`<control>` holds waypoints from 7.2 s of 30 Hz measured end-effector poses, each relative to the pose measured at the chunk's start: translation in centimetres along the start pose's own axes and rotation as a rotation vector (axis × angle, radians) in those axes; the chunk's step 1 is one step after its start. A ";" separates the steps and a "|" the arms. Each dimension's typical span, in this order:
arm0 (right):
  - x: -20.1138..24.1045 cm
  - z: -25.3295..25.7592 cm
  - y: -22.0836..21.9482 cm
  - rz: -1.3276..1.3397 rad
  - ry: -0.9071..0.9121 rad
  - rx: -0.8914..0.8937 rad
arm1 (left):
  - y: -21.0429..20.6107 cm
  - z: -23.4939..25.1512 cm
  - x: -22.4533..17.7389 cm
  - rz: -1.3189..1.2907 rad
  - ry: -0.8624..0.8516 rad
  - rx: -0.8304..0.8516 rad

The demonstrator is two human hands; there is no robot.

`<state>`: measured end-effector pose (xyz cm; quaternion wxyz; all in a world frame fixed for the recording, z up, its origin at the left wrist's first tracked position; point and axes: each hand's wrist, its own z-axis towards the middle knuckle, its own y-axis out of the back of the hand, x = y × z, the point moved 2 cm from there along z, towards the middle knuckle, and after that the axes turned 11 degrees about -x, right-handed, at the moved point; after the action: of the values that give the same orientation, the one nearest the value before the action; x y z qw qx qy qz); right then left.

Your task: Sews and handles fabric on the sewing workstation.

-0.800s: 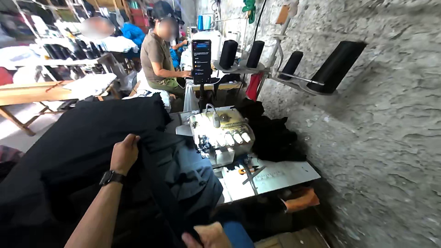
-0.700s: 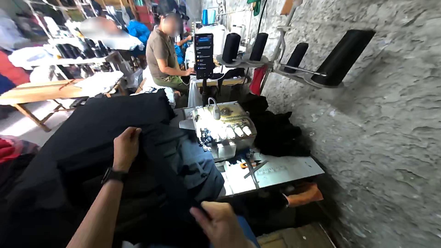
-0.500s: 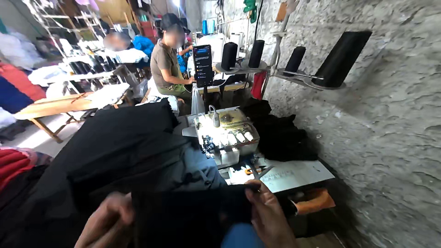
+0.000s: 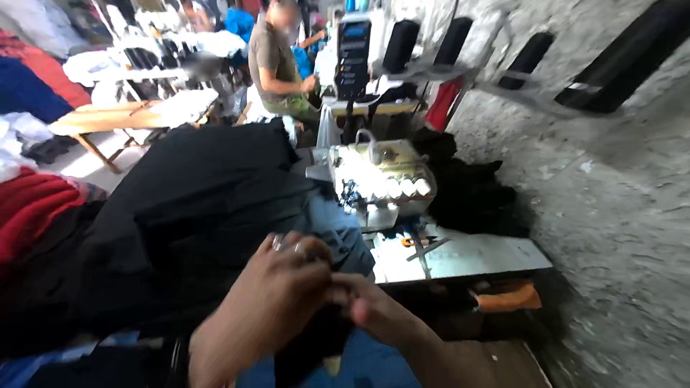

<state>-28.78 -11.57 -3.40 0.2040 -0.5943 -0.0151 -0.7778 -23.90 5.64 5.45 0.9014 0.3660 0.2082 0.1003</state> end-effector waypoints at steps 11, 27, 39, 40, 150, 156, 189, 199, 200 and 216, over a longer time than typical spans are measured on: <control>-5.0 1.6 0.5 -0.152 -0.221 -0.560 | 2.9 1.5 17.9 0.140 0.404 -0.185; -8.7 -2.1 -0.1 -0.604 -0.048 -0.446 | -3.4 0.8 30.1 0.426 0.545 -0.172; -0.1 -6.9 0.0 -0.442 0.207 -0.627 | -7.1 -2.7 -2.9 -0.929 0.641 -0.314; -0.4 -6.5 -0.3 -0.328 0.183 -0.714 | -7.4 -3.0 -3.0 -0.933 0.613 -0.370; -6.4 1.6 14.2 -0.160 -0.378 -0.646 | -15.0 4.5 14.3 0.016 0.237 -0.275; -6.4 1.1 13.4 -0.234 -0.303 -0.740 | -15.1 4.5 14.5 0.042 0.240 -0.267; -4.8 2.9 13.5 -0.366 -0.295 -0.648 | -17.4 6.8 16.7 0.165 0.462 -0.129; -4.8 1.1 10.9 -0.373 -0.122 -0.703 | -17.5 7.1 17.1 0.092 0.476 -0.120; -4.9 1.2 10.9 -0.387 -0.130 -0.703 | -17.5 7.2 17.1 0.092 0.476 -0.116; -5.6 2.9 11.7 -0.451 -0.132 -0.748 | -17.4 9.2 18.8 0.152 0.518 -0.099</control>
<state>-21.01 -19.80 -10.28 -0.2014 -0.6575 0.1252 -0.7152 -2.54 -6.15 -6.47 0.8248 0.2983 0.3987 0.2679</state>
